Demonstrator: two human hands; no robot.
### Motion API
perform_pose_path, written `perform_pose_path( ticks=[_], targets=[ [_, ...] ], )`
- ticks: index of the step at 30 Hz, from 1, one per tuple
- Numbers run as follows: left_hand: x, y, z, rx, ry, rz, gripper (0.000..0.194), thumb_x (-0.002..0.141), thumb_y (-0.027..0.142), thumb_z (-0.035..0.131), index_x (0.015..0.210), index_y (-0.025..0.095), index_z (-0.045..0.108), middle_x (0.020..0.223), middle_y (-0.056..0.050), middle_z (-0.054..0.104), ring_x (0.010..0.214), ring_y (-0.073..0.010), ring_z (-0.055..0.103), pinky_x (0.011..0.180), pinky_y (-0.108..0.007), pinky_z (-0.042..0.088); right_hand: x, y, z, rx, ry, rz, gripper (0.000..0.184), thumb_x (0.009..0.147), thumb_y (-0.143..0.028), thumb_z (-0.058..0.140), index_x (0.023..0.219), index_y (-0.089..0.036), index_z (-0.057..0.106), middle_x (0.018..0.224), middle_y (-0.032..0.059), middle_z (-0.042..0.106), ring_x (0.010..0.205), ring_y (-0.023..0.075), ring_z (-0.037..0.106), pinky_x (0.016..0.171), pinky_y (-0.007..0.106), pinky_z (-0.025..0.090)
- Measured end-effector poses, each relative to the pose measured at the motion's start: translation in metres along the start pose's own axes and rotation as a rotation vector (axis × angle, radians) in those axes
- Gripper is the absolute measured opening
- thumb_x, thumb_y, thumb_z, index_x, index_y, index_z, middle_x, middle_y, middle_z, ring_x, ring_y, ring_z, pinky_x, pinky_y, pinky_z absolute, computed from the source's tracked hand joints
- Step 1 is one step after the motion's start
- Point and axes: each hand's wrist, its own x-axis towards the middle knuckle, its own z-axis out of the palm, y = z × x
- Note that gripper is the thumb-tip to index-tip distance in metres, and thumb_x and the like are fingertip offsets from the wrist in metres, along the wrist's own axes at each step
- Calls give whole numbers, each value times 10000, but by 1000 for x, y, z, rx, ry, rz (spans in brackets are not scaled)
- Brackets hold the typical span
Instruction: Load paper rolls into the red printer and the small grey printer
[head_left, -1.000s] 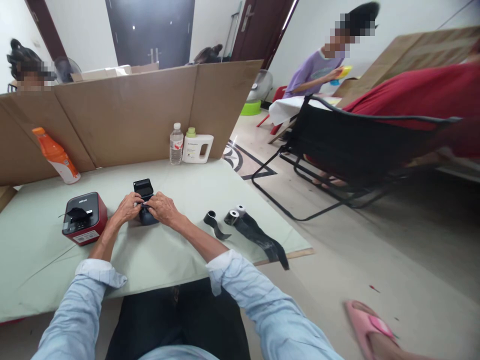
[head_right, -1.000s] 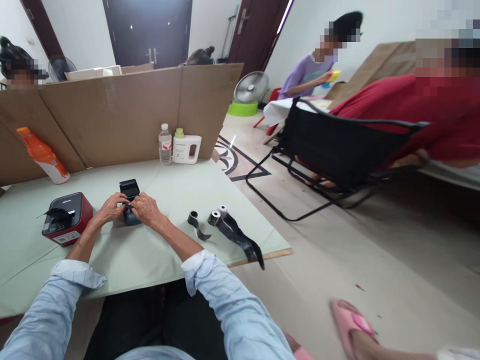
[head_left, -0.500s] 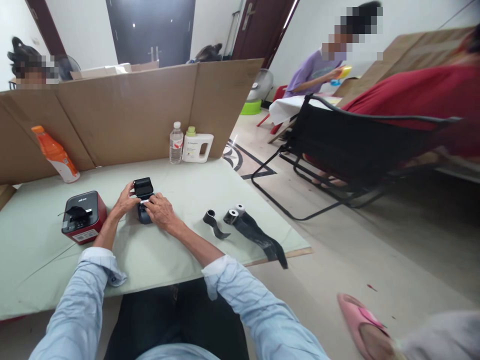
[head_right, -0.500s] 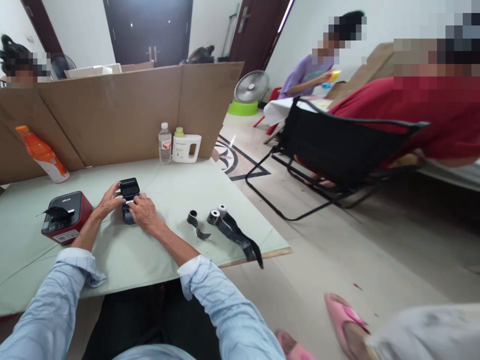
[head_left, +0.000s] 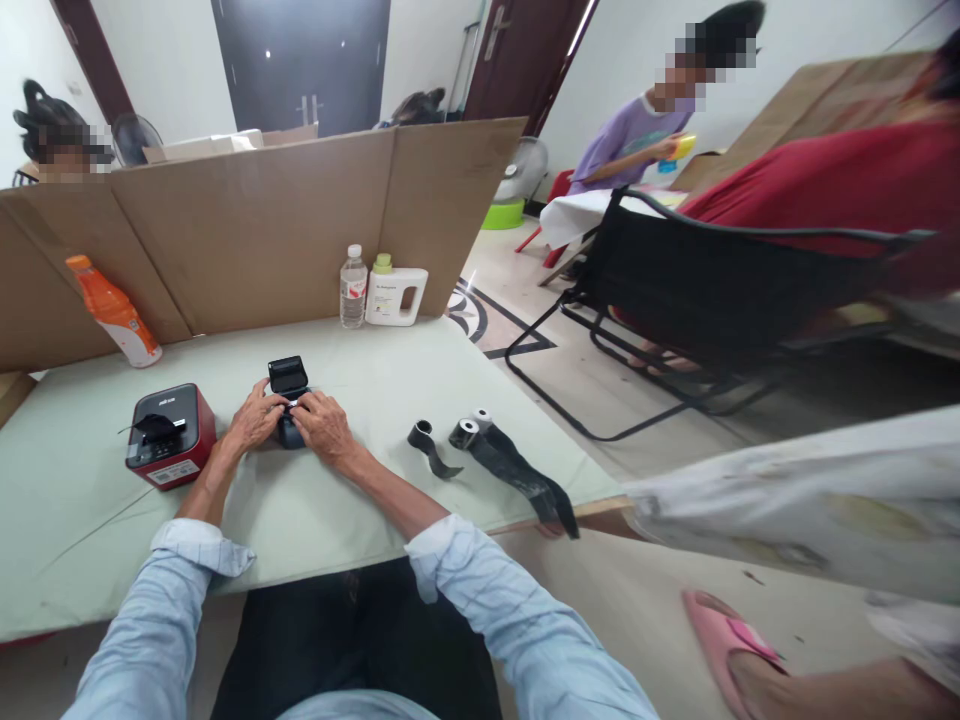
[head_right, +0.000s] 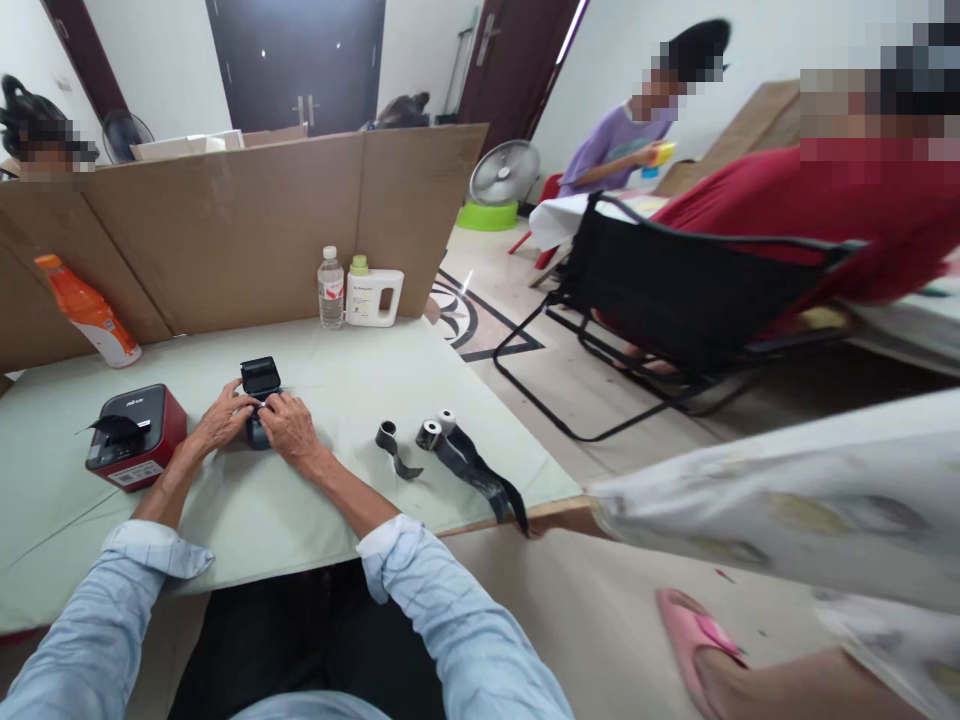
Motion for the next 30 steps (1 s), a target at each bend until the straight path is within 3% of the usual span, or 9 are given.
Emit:
perform_pose_path(
  ticks=[4, 8, 10, 12, 17, 22, 25, 30],
  targets=[
    [7, -1, 1, -49, 69, -38, 265, 829, 242, 671, 1069, 243, 781, 1540, -106, 525, 1333, -324, 605, 1208, -514, 463, -1, 1, 1, -5, 3, -19, 192, 1061, -225, 572, 1085, -217, 762, 1151, 115, 716, 1076, 266, 561, 858, 365, 418],
    [28, 1, 0, -313, 188, -215, 743, 764, 235, 701, 1488, 181, 542, 1573, -216, 504, 1231, -341, 665, 1036, -527, 573, -2, 1, 1, 1, -2, -21, 219, 1077, -230, 543, 1080, -213, 762, 1144, 109, 720, 1063, 258, 567, 850, 352, 422],
    [38, 4, -1, -426, 180, -246, 909, 712, 210, 711, 1575, 151, 433, 1587, -249, 490, 1228, -346, 669, 1001, -508, 588, -4, 1, 1, 2, 5, -25, 228, 1079, -228, 537, 1087, -217, 765, 1145, 104, 723, 1060, 253, 572, 855, 349, 432],
    [41, 7, -2, -462, 147, -200, 927, 680, 201, 712, 1568, 142, 453, 1580, -241, 504, 1275, -359, 649, 996, -485, 591, -6, 1, 2, 1, 21, -26, 244, 1081, -221, 525, 1092, -221, 769, 1147, 100, 728, 1059, 249, 576, 864, 349, 442],
    [4, 12, -14, -364, 43, -25, 773, 775, 321, 726, 1523, 239, 549, 1598, -163, 511, 1431, -382, 551, 957, -445, 607, -13, 0, 7, 3, 69, -24, 280, 1084, -208, 497, 1091, -223, 777, 1163, 91, 748, 1051, 251, 585, 880, 362, 456],
    [-40, 20, -18, -158, -111, 113, 955, 701, 417, 883, 1563, 243, 508, 1642, -169, 471, 1508, -392, 474, 1135, -528, 530, -18, -3, 13, 23, 92, -24, 249, 1066, -218, 533, 1070, -217, 782, 1153, 95, 750, 1073, 259, 602, 907, 376, 480],
    [-47, 23, -9, -48, -69, 111, 899, 698, 414, 895, 1509, 208, 566, 1686, -184, 401, 1550, -396, 423, 1232, -534, 446, -19, 1, 12, 67, 123, -20, 220, 1038, -246, 593, 1168, -214, 767, 1269, 120, 718, 1138, 274, 610, 976, 402, 504],
    [-49, 22, 5, 21, 1, 32, 932, 690, 434, 916, 1522, 224, 550, 1675, -183, 408, 1544, -396, 437, 1242, -552, 430, -19, 18, 6, 125, 100, 69, 535, 979, -405, 709, 1460, -188, 621, 1559, 178, 552, 1340, 349, 552, 1079, 502, 512]
  ],
)
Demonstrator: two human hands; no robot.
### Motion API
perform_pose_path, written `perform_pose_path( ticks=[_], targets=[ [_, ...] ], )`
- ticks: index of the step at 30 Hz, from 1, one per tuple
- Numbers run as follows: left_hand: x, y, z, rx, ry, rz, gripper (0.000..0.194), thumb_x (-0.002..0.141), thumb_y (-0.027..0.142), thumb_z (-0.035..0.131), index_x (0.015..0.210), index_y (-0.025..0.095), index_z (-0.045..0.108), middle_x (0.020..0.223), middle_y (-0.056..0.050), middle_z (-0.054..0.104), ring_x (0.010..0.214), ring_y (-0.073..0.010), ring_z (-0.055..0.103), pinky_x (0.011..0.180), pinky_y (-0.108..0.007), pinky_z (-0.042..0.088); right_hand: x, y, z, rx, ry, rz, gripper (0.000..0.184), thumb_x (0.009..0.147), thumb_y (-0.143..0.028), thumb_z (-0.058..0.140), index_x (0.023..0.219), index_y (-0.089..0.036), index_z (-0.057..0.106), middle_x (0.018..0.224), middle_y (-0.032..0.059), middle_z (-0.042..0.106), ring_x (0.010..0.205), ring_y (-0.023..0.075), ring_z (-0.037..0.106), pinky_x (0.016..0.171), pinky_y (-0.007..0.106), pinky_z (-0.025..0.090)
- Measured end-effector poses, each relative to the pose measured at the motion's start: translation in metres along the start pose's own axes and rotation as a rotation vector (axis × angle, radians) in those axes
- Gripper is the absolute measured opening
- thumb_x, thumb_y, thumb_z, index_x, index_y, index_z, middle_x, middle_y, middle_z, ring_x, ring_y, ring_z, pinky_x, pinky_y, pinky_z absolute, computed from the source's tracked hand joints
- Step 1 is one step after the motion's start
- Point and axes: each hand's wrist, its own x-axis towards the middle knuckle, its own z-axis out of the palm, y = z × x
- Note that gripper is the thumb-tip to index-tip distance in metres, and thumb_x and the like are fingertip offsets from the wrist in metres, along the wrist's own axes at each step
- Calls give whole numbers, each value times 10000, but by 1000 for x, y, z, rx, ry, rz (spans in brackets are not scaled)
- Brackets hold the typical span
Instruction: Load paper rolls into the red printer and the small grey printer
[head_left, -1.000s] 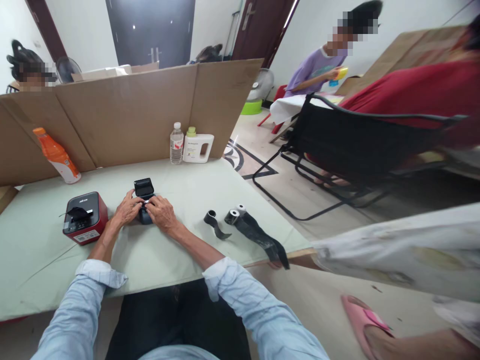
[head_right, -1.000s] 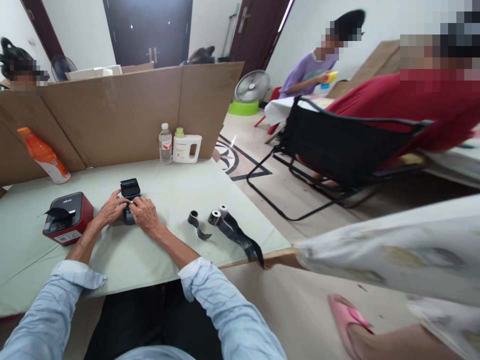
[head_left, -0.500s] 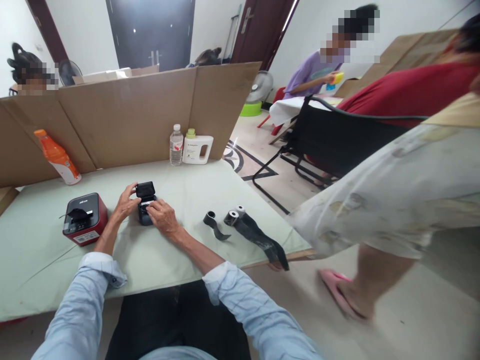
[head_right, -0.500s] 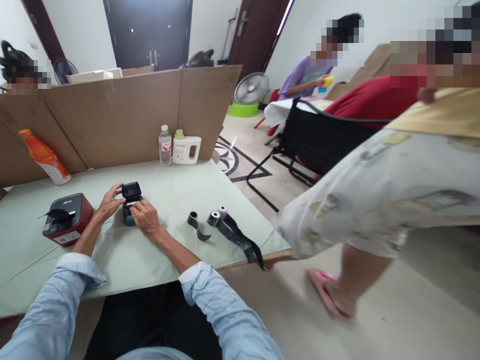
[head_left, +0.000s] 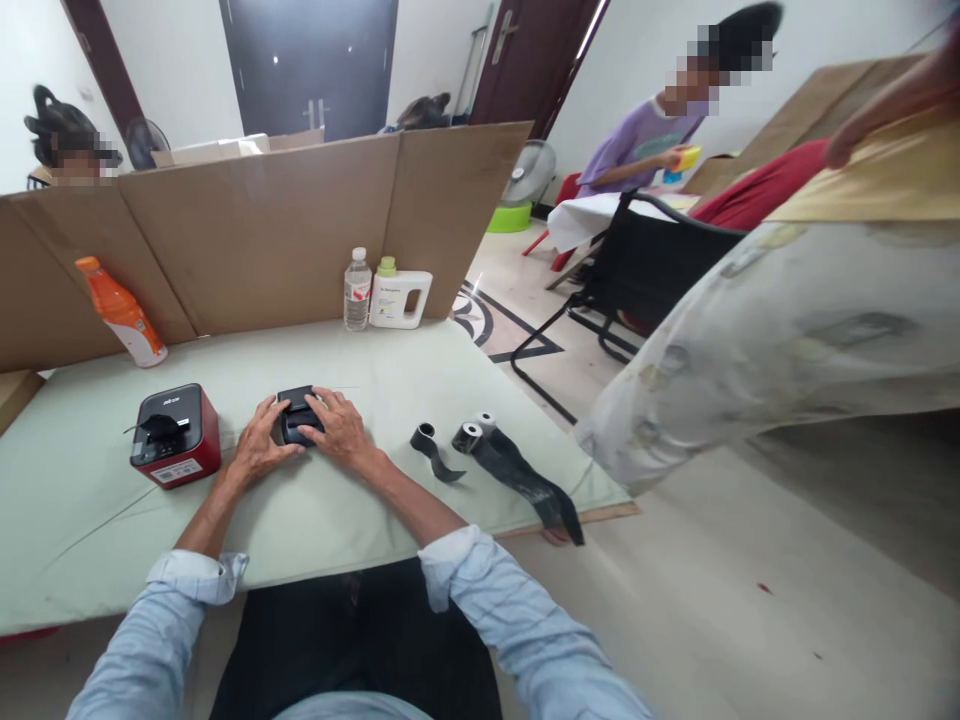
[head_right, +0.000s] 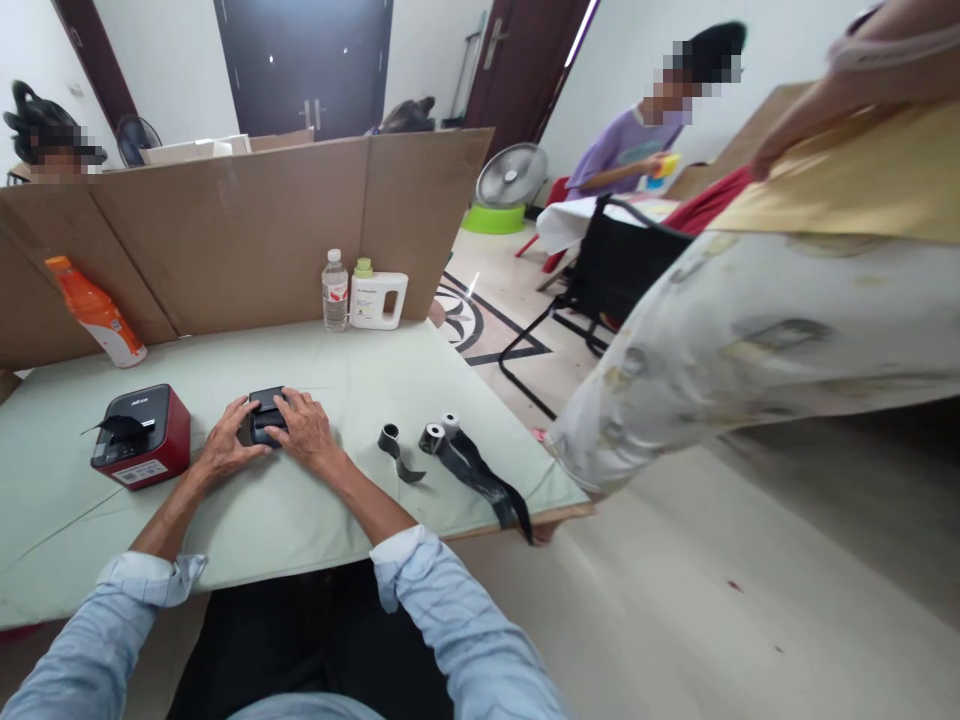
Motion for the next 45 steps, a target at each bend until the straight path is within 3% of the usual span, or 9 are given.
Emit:
perform_pose_path(
  ticks=[10, 14, 18, 23, 27, 32, 36, 40, 45],
  targets=[
    [-4, 7, 5, 70, 12, -62, 864, 715, 423, 899, 1503, 251, 588, 1647, -159, 471, 1470, -401, 531, 1204, -537, 473, -5, 7, 13, 200, -96, 163, 556, 1016, -440, 615, 1525, -221, 565, 1645, 143, 473, 1474, 318, 501, 1224, 491, 433],
    [-5, 7, 2, 81, -21, -55, 921, 730, 419, 870, 1559, 234, 513, 1644, -180, 467, 1491, -412, 502, 1215, -564, 448, -11, 5, 14, 280, -125, 193, 806, 966, -458, 675, 1642, -151, 361, 1602, 210, 503, 1455, 335, 515, 1209, 506, 432],
    [0, 1, 3, 47, -15, 0, 1060, 726, 437, 849, 1639, 203, 364, 1650, -203, 452, 1521, -401, 467, 1235, -557, 425, -21, 1, 16, 277, -90, 201, 960, 921, -492, 725, 1672, -129, 250, 1547, 237, 544, 1423, 363, 529, 1180, 537, 428],
    [13, -4, 11, 55, -8, 29, 1147, 719, 468, 818, 1675, 150, 270, 1669, -242, 403, 1552, -436, 406, 1252, -586, 392, -21, -2, 13, 268, -48, 203, 931, 889, -459, 767, 1651, -168, 318, 1517, 201, 583, 1354, 348, 567, 1166, 517, 445],
    [37, 3, 17, 23, -4, 106, 1139, 734, 479, 786, 1674, 110, 259, 1673, -264, 378, 1560, -436, 390, 1268, -583, 371, -16, 4, 14, 316, 120, 223, 864, 886, -400, 742, 1630, -179, 363, 1550, 182, 558, 1379, 334, 546, 1187, 513, 456],
    [90, 34, 43, -28, -23, 209, 1061, 741, 368, 737, 1667, 120, 283, 1671, -241, 385, 1566, -412, 387, 1268, -573, 380, -7, 29, 16, 323, 423, 358, 755, 928, -380, 634, 1597, -127, 391, 1560, 215, 532, 1459, 339, 488, 1240, 549, 405],
    [118, 60, 75, -77, 6, 222, 1003, 765, 329, 713, 1657, 122, 304, 1658, -227, 410, 1559, -395, 399, 1286, -568, 357, -6, 55, 11, 314, 528, 438, 654, 975, -392, 537, 1566, -134, 425, 1556, 210, 539, 1471, 326, 484, 1237, 549, 407],
    [121, 66, 92, -109, -12, 176, 999, 760, 335, 734, 1649, 133, 326, 1638, -219, 448, 1538, -405, 422, 1280, -566, 368, -10, 70, 9, 292, 521, 514, 628, 1006, -402, 477, 1572, -138, 412, 1539, 204, 554, 1437, 310, 521, 1222, 529, 423],
    [113, 55, 93, -136, -98, 133, 1077, 713, 368, 785, 1646, 102, 317, 1635, -242, 454, 1507, -419, 462, 1265, -563, 386, -9, 67, 10, 266, 386, 588, 691, 1020, -410, 462, 1624, -105, 321, 1595, 236, 479, 1486, 323, 470, 1225, 519, 416]
  ],
)
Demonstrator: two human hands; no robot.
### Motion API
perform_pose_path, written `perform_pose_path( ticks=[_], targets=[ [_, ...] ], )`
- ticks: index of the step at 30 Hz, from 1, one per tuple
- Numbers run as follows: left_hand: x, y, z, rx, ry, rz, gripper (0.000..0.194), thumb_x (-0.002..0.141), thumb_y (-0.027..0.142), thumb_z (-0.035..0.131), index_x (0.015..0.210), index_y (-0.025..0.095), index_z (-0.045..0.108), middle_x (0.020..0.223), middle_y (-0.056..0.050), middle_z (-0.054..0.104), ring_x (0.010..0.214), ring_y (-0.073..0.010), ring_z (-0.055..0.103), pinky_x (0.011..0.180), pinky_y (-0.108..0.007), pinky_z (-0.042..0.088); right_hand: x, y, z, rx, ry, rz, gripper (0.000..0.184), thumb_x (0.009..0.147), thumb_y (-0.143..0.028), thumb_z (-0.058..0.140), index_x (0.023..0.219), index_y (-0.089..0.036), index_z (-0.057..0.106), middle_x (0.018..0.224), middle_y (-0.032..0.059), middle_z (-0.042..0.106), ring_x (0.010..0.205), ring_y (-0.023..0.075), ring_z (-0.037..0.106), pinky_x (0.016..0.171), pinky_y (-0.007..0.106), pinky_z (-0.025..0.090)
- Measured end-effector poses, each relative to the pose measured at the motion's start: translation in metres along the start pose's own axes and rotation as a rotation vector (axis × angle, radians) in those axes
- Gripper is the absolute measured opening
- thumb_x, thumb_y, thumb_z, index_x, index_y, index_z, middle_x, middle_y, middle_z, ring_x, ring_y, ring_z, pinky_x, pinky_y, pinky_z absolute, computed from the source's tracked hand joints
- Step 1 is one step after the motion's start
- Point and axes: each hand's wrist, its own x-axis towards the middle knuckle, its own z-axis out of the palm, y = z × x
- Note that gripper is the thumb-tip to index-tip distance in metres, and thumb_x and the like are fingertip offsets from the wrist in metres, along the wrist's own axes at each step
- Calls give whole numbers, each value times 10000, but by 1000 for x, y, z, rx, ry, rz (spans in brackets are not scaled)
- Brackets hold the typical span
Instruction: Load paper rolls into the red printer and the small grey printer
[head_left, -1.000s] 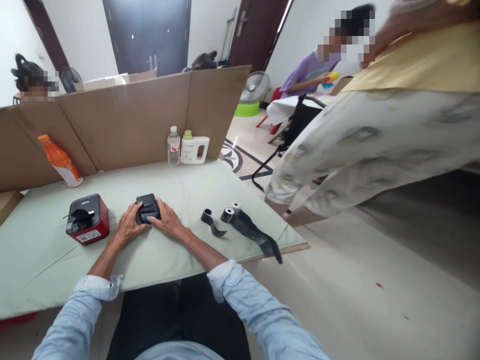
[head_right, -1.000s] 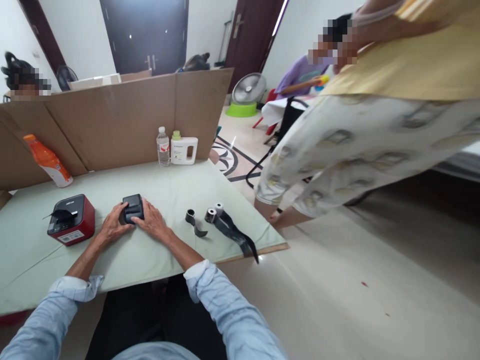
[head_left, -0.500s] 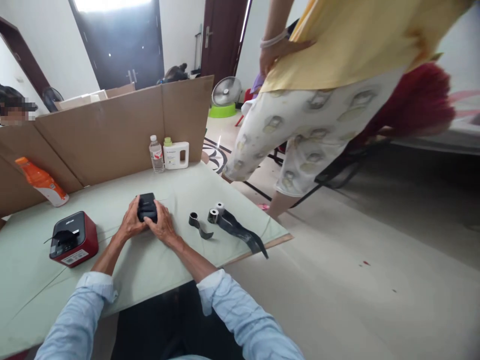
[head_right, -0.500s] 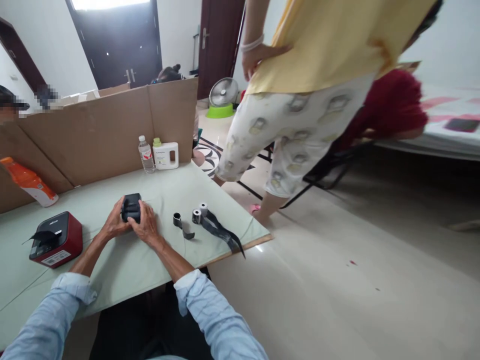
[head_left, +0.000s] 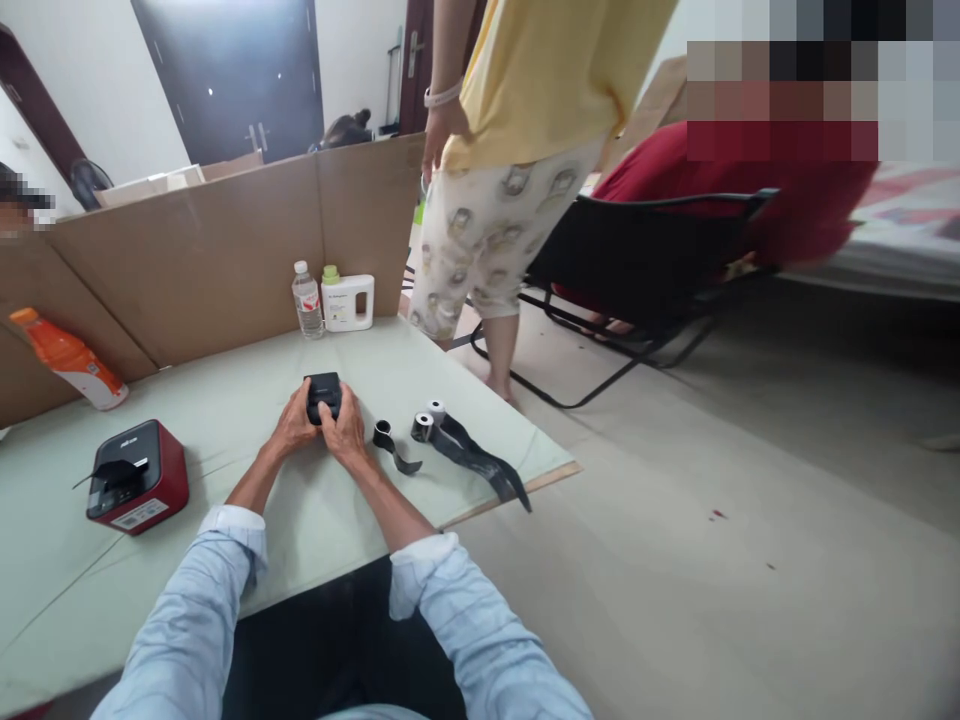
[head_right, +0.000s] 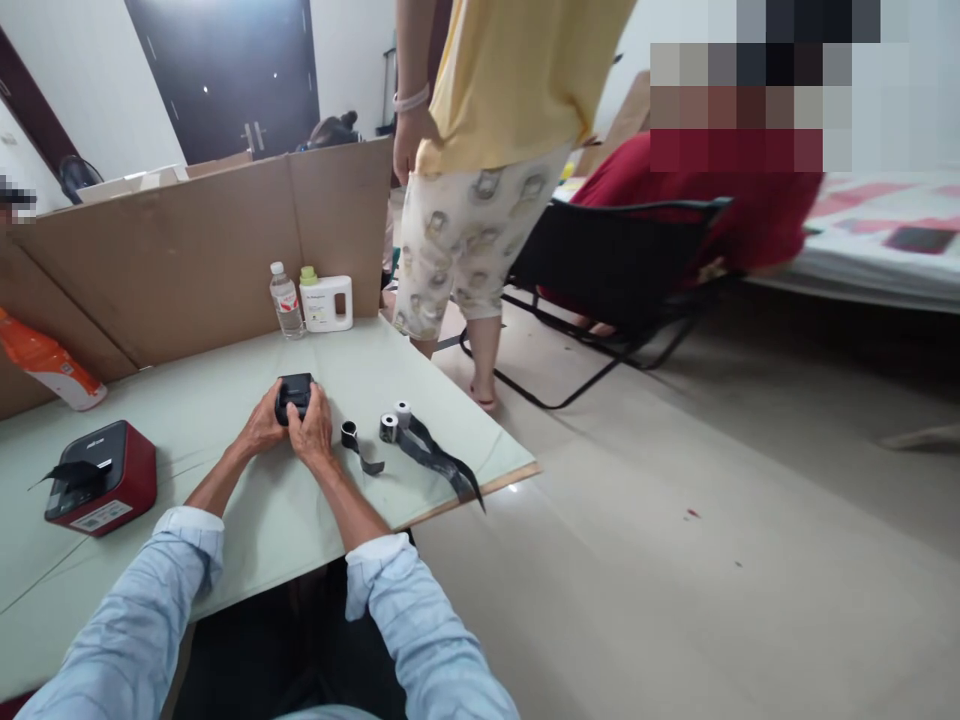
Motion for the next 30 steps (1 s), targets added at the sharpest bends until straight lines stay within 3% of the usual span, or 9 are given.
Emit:
perform_pose_path(
  ticks=[7, 10, 13, 15, 20, 22, 24, 27, 30],
  targets=[
    [0, 9, 18, -43, 116, -72, 923, 839, 383, 731, 1635, 122, 344, 1600, -246, 492, 1503, -398, 458, 1259, -568, 379, 5, -5, -1, 22, 59, -40, 676, 1025, -418, 464, 1618, -119, 336, 1609, 233, 455, 1520, 331, 410, 1248, 560, 370],
    [-3, 14, 25, -30, 129, -73, 824, 924, 383, 627, 1639, 95, 335, 1595, -261, 479, 1507, -369, 452, 1273, -544, 356, 4, -9, -7, -26, 84, -50, 655, 1036, -430, 439, 1599, -101, 374, 1614, 241, 440, 1534, 334, 382, 1255, 565, 354],
    [-7, 17, 25, -30, 110, -59, 712, 989, 326, 489, 1643, 94, 331, 1599, -253, 465, 1509, -329, 459, 1270, -515, 366, -1, -21, -15, -59, 78, -142, 637, 1030, -418, 448, 1571, -83, 426, 1610, 250, 439, 1526, 352, 372, 1264, 583, 322],
    [-10, 18, 19, -26, 84, -42, 688, 982, 311, 493, 1633, 128, 369, 1610, -224, 467, 1522, -314, 449, 1272, -508, 369, -8, -30, -21, -74, 20, -251, 589, 1030, -383, 447, 1553, -113, 474, 1589, 225, 472, 1506, 350, 389, 1267, 579, 308],
    [-34, 30, -28, 101, -47, 2, 521, 884, 212, 567, 1395, 206, 666, 1387, -130, 704, 1334, -305, 626, 1196, -496, 478, -30, -48, -24, -98, -172, -458, 431, 1060, -302, 413, 1399, -161, 639, 1446, 184, 599, 1371, 331, 509, 1192, 510, 387],
    [-56, 40, -56, 221, -95, -89, 442, 850, 186, 587, 1262, 213, 745, 1226, -129, 774, 1191, -333, 701, 1118, -521, 537, -37, -49, -20, -134, -248, -485, 381, 1067, -270, 416, 1323, -160, 675, 1324, 179, 657, 1256, 308, 574, 1108, 458, 449],
    [-85, 55, -84, 256, -86, -86, 423, 859, 233, 624, 1263, 226, 748, 1238, -118, 776, 1195, -340, 704, 1124, -529, 536, -42, -48, -16, -196, -376, -505, 302, 1057, -229, 457, 1207, -174, 714, 1163, 150, 696, 1123, 279, 618, 1004, 400, 490],
    [-131, 80, -129, 187, 65, -19, 428, 911, 351, 649, 1322, 257, 720, 1312, -81, 749, 1219, -312, 696, 1117, -511, 561, -45, -44, -13, -288, -511, -523, 214, 1034, -185, 523, 999, -201, 734, 1048, 114, 696, 1014, 251, 622, 918, 356, 492],
    [-172, 93, -176, 286, 448, -8, 480, 888, 363, 705, 1358, 264, 692, 1366, -83, 705, 1327, -334, 629, 1181, -551, 510, -47, -42, -13, -314, -518, -526, 202, 1024, -166, 546, 946, -208, 727, 1050, 104, 689, 1016, 241, 613, 917, 345, 479]
  ],
)
